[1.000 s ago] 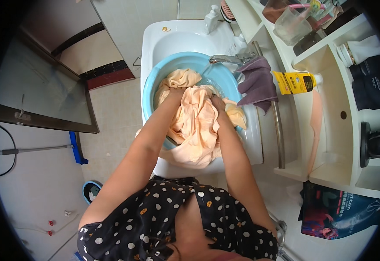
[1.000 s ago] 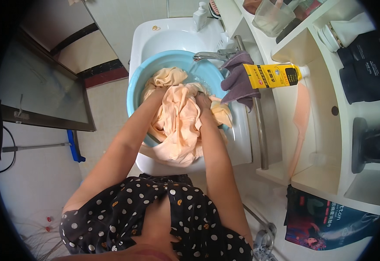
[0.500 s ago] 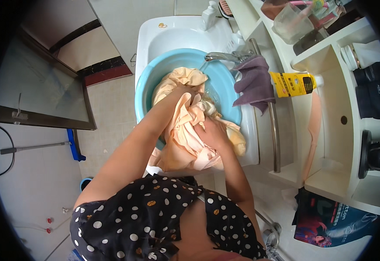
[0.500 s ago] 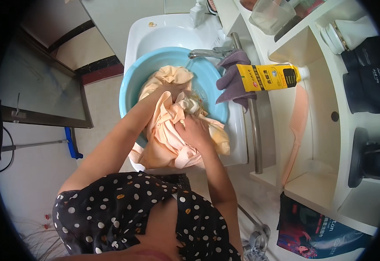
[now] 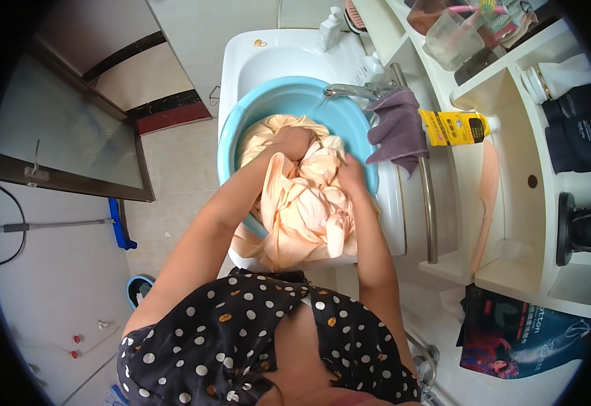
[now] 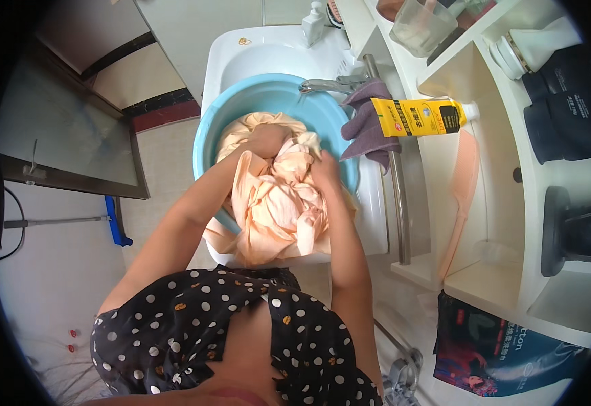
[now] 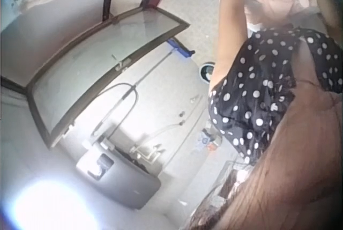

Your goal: The person washes clothes by soaking and kneading them in a basin of water, pouring liquid from a bottle over the garments, and scrubbing the fabric by hand in the basin.

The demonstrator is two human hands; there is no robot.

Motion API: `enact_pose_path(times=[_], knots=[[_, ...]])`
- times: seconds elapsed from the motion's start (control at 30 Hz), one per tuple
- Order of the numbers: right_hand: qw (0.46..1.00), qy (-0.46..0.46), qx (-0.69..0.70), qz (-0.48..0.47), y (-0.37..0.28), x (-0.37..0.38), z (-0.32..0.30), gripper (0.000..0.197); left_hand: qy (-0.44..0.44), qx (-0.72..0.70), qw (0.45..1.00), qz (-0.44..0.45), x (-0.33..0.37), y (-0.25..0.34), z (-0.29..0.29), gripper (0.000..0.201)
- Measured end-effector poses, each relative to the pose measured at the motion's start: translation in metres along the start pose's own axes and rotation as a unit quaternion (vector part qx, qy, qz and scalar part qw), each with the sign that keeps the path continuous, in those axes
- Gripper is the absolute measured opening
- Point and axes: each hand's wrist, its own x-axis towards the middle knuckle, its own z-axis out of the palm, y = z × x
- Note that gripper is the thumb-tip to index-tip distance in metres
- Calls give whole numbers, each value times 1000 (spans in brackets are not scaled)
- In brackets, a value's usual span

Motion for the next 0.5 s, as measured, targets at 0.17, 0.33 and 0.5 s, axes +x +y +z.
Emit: enact_pose_path(times=[0.17, 0.33, 0.5], knots=[[970, 118, 152, -149, -71, -33, -32, 38, 200, -122, 972, 4, -21, 14, -26, 19], [889, 209, 20, -406, -94, -59, -44, 32, 431, -208, 868, 132, -36, 28, -68, 26], [886, 70, -125, -441, -44, -58, -29, 29, 204, 50, 957, 202, -64, 23, -50, 20]])
